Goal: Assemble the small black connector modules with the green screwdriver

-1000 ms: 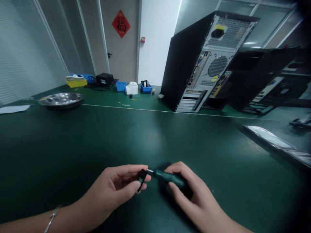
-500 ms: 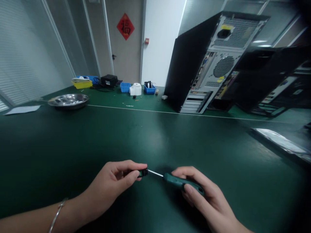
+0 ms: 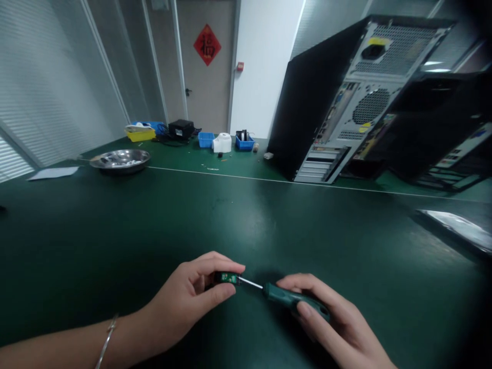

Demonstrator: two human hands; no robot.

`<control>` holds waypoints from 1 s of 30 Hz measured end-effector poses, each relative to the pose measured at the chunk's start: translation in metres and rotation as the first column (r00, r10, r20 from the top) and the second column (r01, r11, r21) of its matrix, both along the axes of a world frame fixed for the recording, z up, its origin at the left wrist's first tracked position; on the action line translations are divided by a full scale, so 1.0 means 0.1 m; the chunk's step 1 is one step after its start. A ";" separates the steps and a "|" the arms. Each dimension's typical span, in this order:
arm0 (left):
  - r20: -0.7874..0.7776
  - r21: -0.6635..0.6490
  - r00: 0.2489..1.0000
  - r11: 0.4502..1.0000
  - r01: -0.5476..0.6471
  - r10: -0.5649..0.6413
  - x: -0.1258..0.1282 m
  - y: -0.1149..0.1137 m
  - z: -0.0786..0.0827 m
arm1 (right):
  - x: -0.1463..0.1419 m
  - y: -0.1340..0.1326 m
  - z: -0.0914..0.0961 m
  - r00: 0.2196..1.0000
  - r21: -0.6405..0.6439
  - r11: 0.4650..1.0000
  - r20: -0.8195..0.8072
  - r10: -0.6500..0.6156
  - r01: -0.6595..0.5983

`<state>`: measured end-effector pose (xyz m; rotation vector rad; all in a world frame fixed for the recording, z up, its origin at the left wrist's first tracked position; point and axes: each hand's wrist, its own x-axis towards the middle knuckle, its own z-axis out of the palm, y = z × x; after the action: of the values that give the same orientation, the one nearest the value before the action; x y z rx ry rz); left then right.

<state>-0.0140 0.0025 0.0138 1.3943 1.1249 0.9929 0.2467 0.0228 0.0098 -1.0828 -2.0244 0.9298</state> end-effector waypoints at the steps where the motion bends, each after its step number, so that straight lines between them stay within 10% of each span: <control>1: -0.001 -0.005 1.000 1.000 -0.013 0.013 0.00 0.00 -0.01 | 0.00 0.00 -0.01 1.000 0.006 1.000 0.002 -0.006 0.006; 30: 0.164 0.034 0.986 0.999 -0.043 0.036 -0.02 -0.04 -0.10 | -0.07 0.02 -0.02 0.998 0.118 0.991 0.021 0.065 -0.067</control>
<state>-0.0157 -0.0016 0.0042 1.2995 1.0203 1.1405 0.2392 0.0246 0.0081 -0.9677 -2.1121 0.8247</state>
